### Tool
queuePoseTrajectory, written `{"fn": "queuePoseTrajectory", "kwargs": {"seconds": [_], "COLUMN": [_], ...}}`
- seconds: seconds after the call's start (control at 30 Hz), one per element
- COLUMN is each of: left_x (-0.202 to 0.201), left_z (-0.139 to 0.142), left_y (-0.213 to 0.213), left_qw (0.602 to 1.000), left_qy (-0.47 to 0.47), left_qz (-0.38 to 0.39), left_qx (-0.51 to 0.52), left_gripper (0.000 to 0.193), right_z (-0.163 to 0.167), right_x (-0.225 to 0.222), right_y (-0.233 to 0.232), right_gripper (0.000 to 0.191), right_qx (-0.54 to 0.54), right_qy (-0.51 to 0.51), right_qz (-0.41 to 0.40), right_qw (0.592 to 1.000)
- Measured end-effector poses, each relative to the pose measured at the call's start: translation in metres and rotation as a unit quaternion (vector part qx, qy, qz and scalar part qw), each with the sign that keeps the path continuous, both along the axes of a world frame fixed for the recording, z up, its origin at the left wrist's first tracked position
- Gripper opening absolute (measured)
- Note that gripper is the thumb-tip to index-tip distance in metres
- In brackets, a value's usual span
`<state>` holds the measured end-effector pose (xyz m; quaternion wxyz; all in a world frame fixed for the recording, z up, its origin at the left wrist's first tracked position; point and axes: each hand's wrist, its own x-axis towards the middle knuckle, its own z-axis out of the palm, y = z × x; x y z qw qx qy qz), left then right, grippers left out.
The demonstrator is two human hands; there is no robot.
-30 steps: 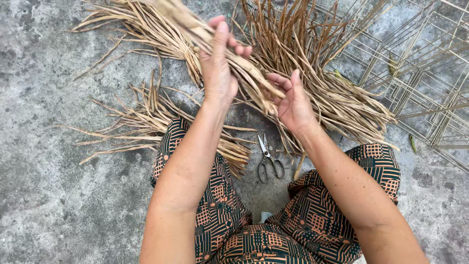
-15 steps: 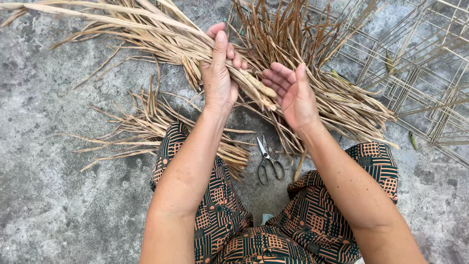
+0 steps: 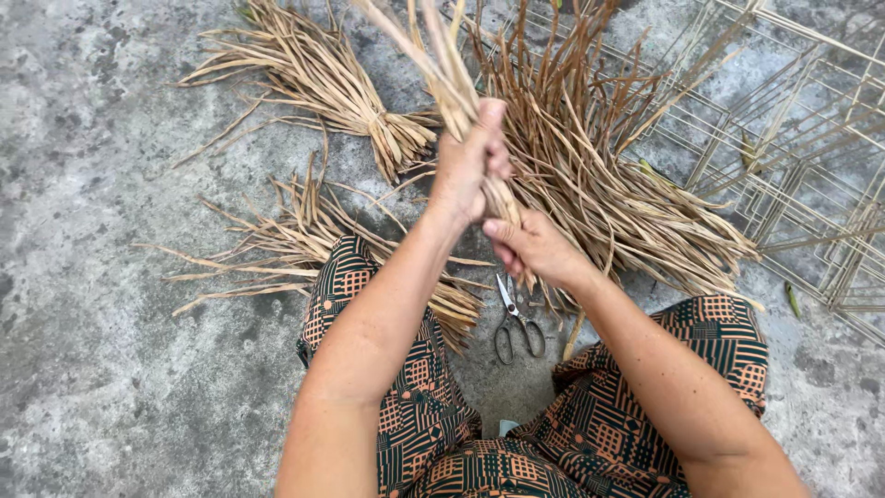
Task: The person sits on the ground sorting dried palm leaves, trimming some with scissors, and gathering them into bundles. They tie each bundle with a strip of leaf and place the finished bundles onto wire racks beside them.
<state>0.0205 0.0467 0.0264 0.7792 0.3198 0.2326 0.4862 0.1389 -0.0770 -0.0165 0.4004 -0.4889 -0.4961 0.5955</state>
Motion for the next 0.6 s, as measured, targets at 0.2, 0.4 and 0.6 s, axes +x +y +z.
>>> {"fn": "queuePoseTrajectory", "kwargs": {"seconds": [0.2,0.4,0.6], "left_x": [-0.054,-0.102,-0.157], "left_z": [0.003,0.003,0.004], "left_y": [0.043,0.078,0.104], "left_qw": [0.997,0.988,0.965], "left_qy": [0.0,-0.031,-0.034], "left_qz": [0.078,0.15,0.255], "left_qx": [0.008,-0.034,-0.06], "left_gripper": [0.041,0.044,0.046], "right_z": [0.005,0.01,0.003], "right_x": [-0.019,-0.017,-0.005], "right_y": [-0.022,-0.051,-0.084], "right_gripper": [0.038,0.039,0.04], "right_qx": [-0.071,-0.086,-0.152], "right_qy": [-0.042,-0.098,-0.045], "right_qz": [0.052,0.099,0.127], "right_qw": [0.995,0.986,0.979]}}
